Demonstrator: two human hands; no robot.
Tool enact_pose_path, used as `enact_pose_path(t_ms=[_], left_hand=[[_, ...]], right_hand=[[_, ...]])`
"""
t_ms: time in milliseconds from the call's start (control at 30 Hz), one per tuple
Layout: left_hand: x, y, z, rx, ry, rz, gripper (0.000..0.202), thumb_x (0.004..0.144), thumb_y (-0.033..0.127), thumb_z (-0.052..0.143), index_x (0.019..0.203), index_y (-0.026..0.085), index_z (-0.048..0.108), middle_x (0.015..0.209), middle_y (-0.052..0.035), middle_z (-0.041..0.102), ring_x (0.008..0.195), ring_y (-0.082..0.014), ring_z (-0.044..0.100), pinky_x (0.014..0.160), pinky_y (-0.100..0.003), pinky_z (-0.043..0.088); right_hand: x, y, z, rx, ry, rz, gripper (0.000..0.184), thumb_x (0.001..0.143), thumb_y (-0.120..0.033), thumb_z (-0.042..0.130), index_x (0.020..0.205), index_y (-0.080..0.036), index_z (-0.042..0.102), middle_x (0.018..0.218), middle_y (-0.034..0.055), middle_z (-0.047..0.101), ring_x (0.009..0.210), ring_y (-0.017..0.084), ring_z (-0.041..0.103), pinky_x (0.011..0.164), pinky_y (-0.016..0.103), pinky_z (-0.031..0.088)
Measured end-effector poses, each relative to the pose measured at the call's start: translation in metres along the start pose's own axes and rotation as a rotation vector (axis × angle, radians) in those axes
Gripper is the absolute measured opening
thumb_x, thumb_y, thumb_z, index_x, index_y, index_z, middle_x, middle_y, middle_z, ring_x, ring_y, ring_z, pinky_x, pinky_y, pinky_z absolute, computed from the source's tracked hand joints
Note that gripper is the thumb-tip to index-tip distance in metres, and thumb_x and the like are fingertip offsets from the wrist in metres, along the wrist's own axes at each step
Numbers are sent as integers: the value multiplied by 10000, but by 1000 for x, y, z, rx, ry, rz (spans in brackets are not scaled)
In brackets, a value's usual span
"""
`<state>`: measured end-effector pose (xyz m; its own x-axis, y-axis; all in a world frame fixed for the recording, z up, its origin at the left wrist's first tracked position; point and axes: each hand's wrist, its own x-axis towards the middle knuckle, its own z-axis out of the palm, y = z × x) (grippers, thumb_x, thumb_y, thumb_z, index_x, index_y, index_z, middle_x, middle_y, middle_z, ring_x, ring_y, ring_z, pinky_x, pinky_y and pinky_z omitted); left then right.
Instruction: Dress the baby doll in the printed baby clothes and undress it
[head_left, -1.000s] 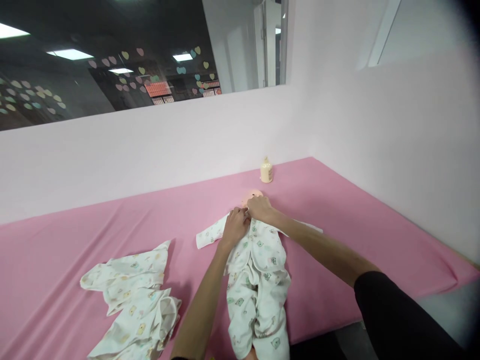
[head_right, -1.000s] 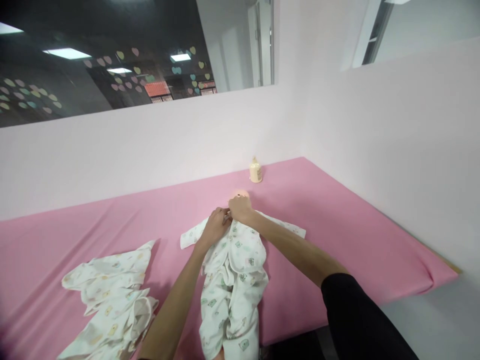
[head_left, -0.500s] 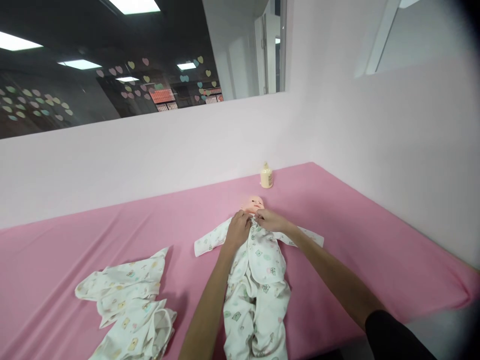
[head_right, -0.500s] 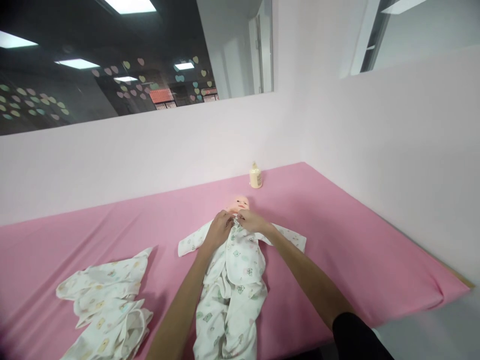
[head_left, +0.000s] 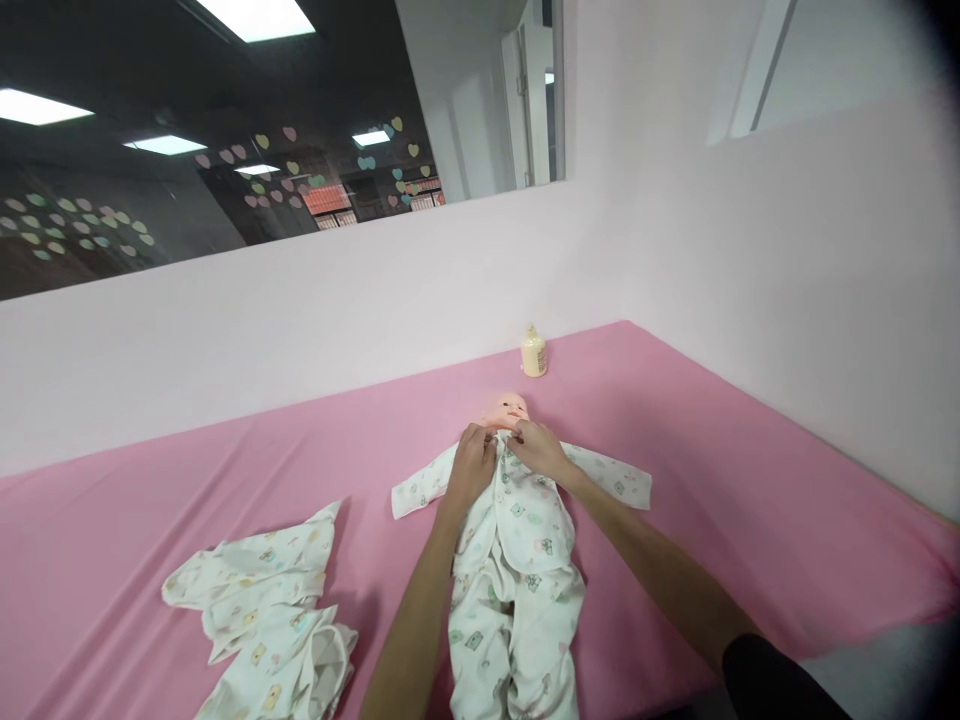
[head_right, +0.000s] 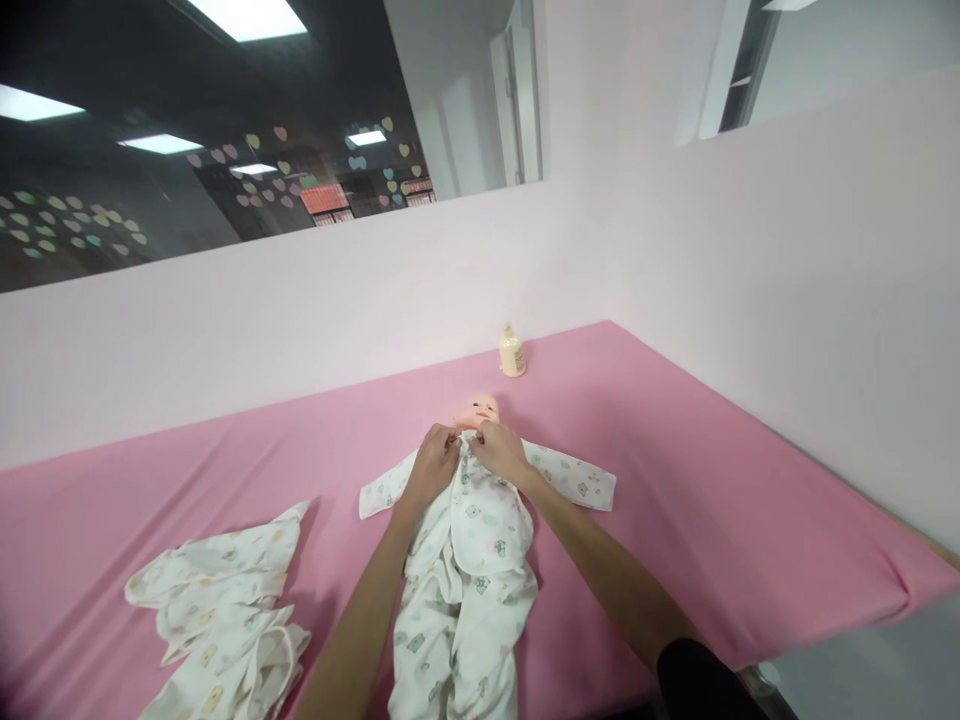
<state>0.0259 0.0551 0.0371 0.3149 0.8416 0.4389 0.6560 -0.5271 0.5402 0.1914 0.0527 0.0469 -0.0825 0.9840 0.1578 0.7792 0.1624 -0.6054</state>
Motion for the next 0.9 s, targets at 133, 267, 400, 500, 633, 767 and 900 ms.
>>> enact_pose_path(t_ms=[133,267,400,500,633,767,900], left_hand=[[0,-2,-6,-51,13,-127,118,923,220,462,931,170,568,988,-65,564,927,-183,546,862,-340,446],[1,-4,-9,-52,-56,-150,140,889,191,476,961,171,593,998,-70,601,943,-189,563,859,-332,445],[2,-3,-12,-118,-113,-187,162,890,226,477,964,169,609,988,-64,623,897,-178,574,835,-322,449],[2,-2,-13,-149,-129,-201,164,877,234,484,959,172,612,965,-49,622,845,-164,569,800,-310,449],[1,-1,-14,-103,-134,-209,161,873,239,480,952,179,608,944,-42,620,861,-175,558,799,-317,437],[0,-1,-13,-37,-143,-157,166,889,224,452,961,179,595,956,-51,611,914,-189,545,827,-328,422],[0,-3,-12,-1,-132,-134,165,888,207,453,975,185,592,954,-47,600,905,-184,536,829,-327,414]], right_hand=[[-10,-9,-7,-48,78,73,216,877,-269,430,1033,-180,550,948,70,678,831,245,637,637,291,344],[-25,-27,-6,-136,46,-1,332,929,-357,407,1201,-174,456,1118,100,648,899,266,656,675,314,404],[-36,-42,0,-305,-26,-64,318,900,-236,443,1208,-166,479,1095,119,638,939,267,656,692,321,447],[-39,-46,2,-351,-11,-80,307,892,-175,460,1192,-134,511,1108,156,627,969,277,644,740,342,469],[-42,-47,1,-383,-11,-104,255,891,-132,470,1134,-118,544,1079,160,636,956,279,640,764,355,481],[-41,-48,-3,-384,-17,-67,263,900,-186,485,1146,-109,540,1036,154,652,926,278,659,744,361,496],[-40,-48,-7,-388,-36,-48,232,908,-226,491,1082,-108,590,1002,160,671,947,272,664,760,350,495]])
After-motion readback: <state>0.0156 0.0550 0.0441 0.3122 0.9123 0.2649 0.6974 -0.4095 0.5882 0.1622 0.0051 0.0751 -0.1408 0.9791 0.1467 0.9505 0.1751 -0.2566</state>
